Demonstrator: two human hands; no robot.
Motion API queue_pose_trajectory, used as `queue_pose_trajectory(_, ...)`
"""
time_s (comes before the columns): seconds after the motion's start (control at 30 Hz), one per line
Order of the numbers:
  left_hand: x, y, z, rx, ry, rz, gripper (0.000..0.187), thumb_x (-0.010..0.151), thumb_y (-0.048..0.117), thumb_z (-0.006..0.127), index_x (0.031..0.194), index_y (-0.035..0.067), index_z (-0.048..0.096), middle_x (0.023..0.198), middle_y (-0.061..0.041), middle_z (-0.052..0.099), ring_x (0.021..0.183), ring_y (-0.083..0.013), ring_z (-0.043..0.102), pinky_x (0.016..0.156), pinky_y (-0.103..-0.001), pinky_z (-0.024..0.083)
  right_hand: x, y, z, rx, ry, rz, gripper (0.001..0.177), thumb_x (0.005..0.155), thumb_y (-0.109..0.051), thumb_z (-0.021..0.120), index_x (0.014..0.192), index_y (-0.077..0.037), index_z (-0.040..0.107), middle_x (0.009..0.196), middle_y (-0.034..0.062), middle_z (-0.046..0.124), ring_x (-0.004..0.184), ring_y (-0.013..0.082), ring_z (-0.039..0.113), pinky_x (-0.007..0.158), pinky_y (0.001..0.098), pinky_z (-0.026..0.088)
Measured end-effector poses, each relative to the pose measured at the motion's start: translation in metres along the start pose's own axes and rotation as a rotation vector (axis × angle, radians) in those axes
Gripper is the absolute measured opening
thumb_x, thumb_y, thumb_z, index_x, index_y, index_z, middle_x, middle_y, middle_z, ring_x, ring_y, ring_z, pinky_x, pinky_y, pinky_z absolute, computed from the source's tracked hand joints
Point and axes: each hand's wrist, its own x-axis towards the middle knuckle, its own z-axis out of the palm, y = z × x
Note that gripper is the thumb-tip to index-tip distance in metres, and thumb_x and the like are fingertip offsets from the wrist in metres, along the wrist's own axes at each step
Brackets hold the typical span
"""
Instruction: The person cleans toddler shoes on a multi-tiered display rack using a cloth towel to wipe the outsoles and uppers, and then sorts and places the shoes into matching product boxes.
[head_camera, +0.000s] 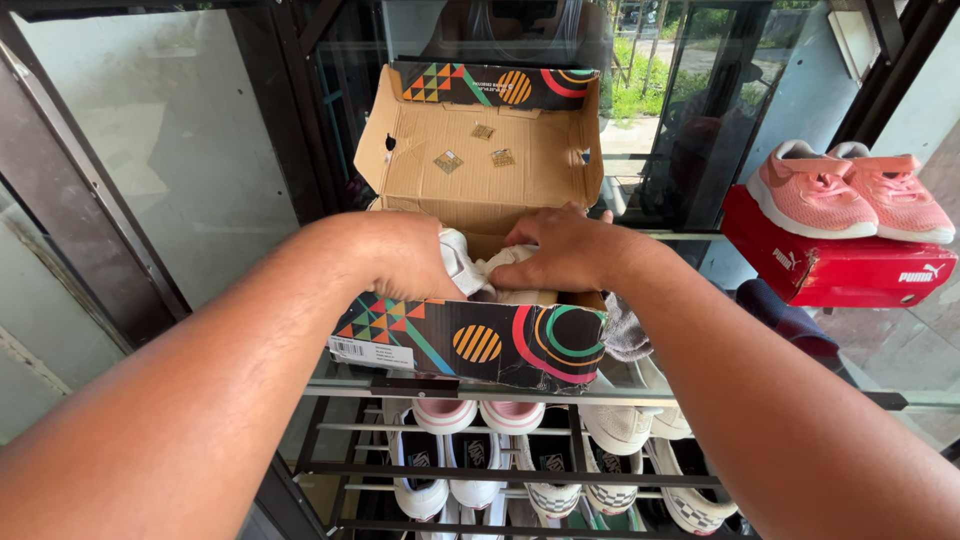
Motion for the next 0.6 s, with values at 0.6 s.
queue_pose_trajectory(0.6, 0.013, -0.001, 0.006, -0.355, -0.042, -0.078, 0.054, 0.08, 0.058, 0.075, 0.097, 0.007, 0.082, 0.093, -0.013, 0.078, 0.074, -0.0253, 0.065, 0.067, -0.043, 0.052, -0.059, -0.013, 0.016, 1.573, 0.221, 0.471, 0.059, 0.086, -0.05, 0.052, 0.14, -0.026, 0.055, 0.142, 0.0081, 0.062, 0.118, 0.0239, 0.065, 0.092, 0.0456, 0.05)
